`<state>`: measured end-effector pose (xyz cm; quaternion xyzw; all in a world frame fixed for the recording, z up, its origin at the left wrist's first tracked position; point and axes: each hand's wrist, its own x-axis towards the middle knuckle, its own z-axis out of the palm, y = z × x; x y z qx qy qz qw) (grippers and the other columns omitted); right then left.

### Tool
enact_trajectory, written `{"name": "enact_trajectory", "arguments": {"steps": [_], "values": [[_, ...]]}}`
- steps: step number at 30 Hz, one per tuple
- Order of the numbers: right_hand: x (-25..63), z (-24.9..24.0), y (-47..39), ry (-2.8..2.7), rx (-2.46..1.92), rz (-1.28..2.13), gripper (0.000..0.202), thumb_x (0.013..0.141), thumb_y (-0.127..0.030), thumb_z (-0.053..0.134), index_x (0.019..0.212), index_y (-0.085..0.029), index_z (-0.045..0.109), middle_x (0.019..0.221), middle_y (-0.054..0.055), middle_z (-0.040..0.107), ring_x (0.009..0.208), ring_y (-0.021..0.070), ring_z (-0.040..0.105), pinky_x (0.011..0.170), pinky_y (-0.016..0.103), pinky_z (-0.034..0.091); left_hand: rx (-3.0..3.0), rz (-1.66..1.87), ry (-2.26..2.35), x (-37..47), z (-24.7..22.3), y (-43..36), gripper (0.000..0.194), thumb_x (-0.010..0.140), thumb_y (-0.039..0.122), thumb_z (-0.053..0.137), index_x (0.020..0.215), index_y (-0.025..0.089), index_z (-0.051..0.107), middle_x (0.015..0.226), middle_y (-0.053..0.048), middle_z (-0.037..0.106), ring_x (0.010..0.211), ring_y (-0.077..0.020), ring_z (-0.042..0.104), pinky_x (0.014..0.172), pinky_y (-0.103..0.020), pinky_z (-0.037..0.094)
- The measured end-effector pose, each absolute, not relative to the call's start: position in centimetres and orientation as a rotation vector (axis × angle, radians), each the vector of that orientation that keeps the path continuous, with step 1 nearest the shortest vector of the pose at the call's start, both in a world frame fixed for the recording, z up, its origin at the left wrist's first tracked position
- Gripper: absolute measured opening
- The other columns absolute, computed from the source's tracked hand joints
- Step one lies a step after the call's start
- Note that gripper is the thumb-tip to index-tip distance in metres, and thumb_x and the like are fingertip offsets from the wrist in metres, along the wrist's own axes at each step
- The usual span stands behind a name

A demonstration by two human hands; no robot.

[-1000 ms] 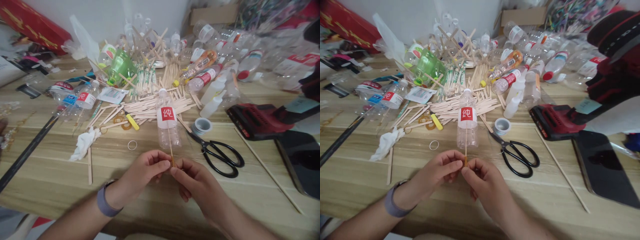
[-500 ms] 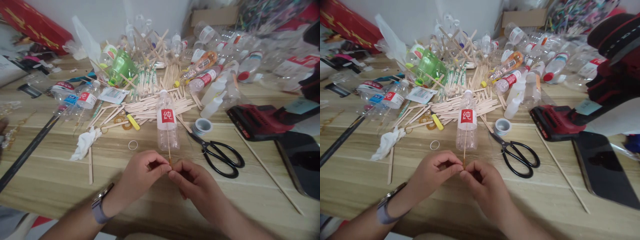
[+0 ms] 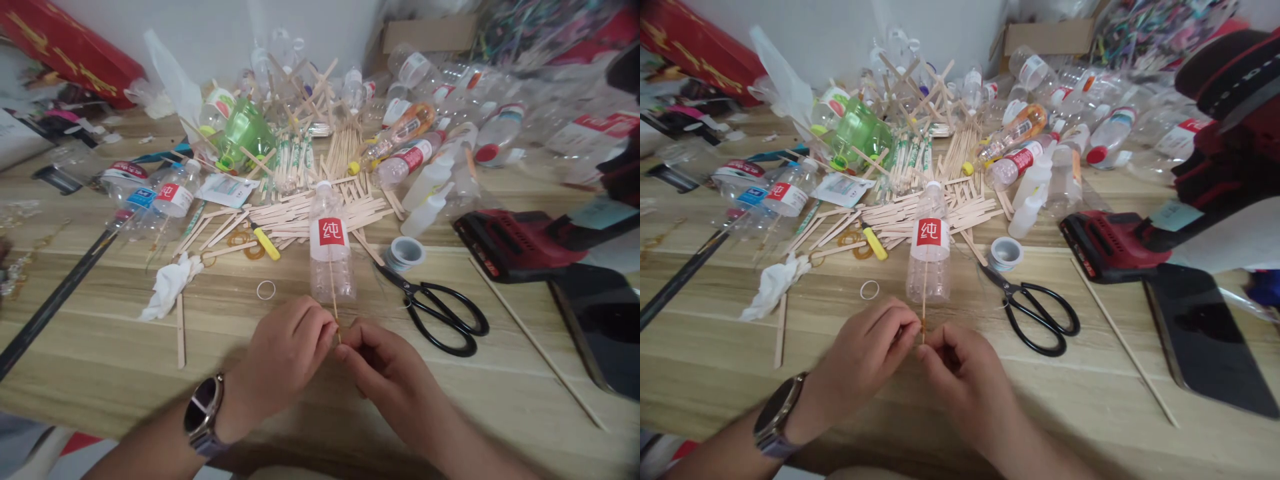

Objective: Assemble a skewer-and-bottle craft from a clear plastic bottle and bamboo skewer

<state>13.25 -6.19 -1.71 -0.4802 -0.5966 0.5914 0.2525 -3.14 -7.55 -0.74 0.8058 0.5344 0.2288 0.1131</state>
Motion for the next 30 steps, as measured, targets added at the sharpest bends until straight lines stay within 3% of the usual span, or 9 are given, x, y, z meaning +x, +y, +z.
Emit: {"name": "enact_trajectory", "arguments": {"steps": [4, 9, 13, 16, 21, 26, 30], "values": [[13.3, -1.9, -6.1, -1.448, -1.251, 1.804, 0.028, 0.080, -0.041, 0.054, 0.062, -0.022, 0.045, 0.051, -0.007, 0.038, 0.048, 0.0099, 0.034, 0.046, 0.024, 0.028, 2.475, 0.726, 1.585, -3.3, -1.7, -7.1, 0.026, 0.097, 0.019, 0.035, 0.083, 0.017, 0.056, 0.075, -0.003, 0.062, 0.066, -0.0164, 0.055, 0.059, -0.028, 0.037], [13.1, -1.9, -6.5, -1.279, -1.172, 1.984, 0.033, 0.080, -0.046, 0.059, 0.064, -0.021, 0.044, 0.050, -0.008, 0.037, 0.046, 0.0085, 0.033, 0.044, 0.023, 0.026, 2.075, 0.705, 1.626, -3.2, -1.6, -6.9, 0.019, 0.095, 0.021, 0.042, 0.084, 0.017, 0.057, 0.076, -0.001, 0.062, 0.067, -0.0143, 0.055, 0.061, -0.026, 0.039], [13.1, -1.8, -6.4, -1.262, -1.161, 1.934, 0.037, 0.079, -0.051, 0.061, 0.065, -0.021, 0.045, 0.051, -0.008, 0.037, 0.047, 0.0083, 0.032, 0.045, 0.022, 0.026, 1.686, 0.741, 1.575, -3.0, -0.8, -6.9, 0.028, 0.095, 0.030, 0.042, 0.078, 0.017, 0.059, 0.069, 0.001, 0.059, 0.065, -0.0127, 0.053, 0.061, -0.024, 0.037], [13.1, -1.9, -6.1, -1.268, -1.174, 1.887, 0.037, 0.080, -0.051, 0.060, 0.064, -0.020, 0.046, 0.051, -0.008, 0.037, 0.047, 0.0082, 0.031, 0.045, 0.023, 0.025, 1.357, 0.710, 1.465, -3.0, -0.7, -6.9, 0.037, 0.092, 0.044, 0.043, 0.070, 0.017, 0.058, 0.055, 0.005, 0.045, 0.053, -0.0104, 0.042, 0.051, -0.024, 0.031], [13.0, -2.0, -6.1, -1.382, -1.196, 1.813, 0.033, 0.081, -0.046, 0.058, 0.063, -0.019, 0.050, 0.052, -0.007, 0.037, 0.048, 0.0087, 0.031, 0.045, 0.024, 0.024, 1.033, 0.671, 1.286, -3.1, -1.4, -6.5, 0.030, 0.077, 0.046, 0.062, 0.068, 0.017, 0.055, 0.055, 0.007, 0.042, 0.049, -0.0080, 0.034, 0.046, -0.022, 0.026], [12.9, -1.8, -6.7, -1.465, -1.208, 1.794, 0.028, 0.079, -0.038, 0.056, 0.059, -0.020, 0.050, 0.052, -0.006, 0.039, 0.049, 0.0092, 0.032, 0.046, 0.024, 0.026, 1.265, 0.758, 1.423, -3.2, -1.4, -6.3, 0.032, 0.088, 0.044, 0.048, 0.069, 0.018, 0.051, 0.058, 0.005, 0.046, 0.055, -0.0105, 0.041, 0.053, -0.023, 0.032], [12.9, -2.0, -6.4, -1.375, -1.274, 1.831, 0.033, 0.077, -0.045, 0.058, 0.058, -0.020, 0.049, 0.047, -0.007, 0.036, 0.044, 0.0086, 0.032, 0.043, 0.023, 0.025, 1.479, 0.809, 1.476, -3.1, -1.2, -6.5, 0.031, 0.093, 0.039, 0.043, 0.071, 0.018, 0.051, 0.063, 0.004, 0.050, 0.061, -0.0118, 0.046, 0.058, -0.024, 0.035]]}}
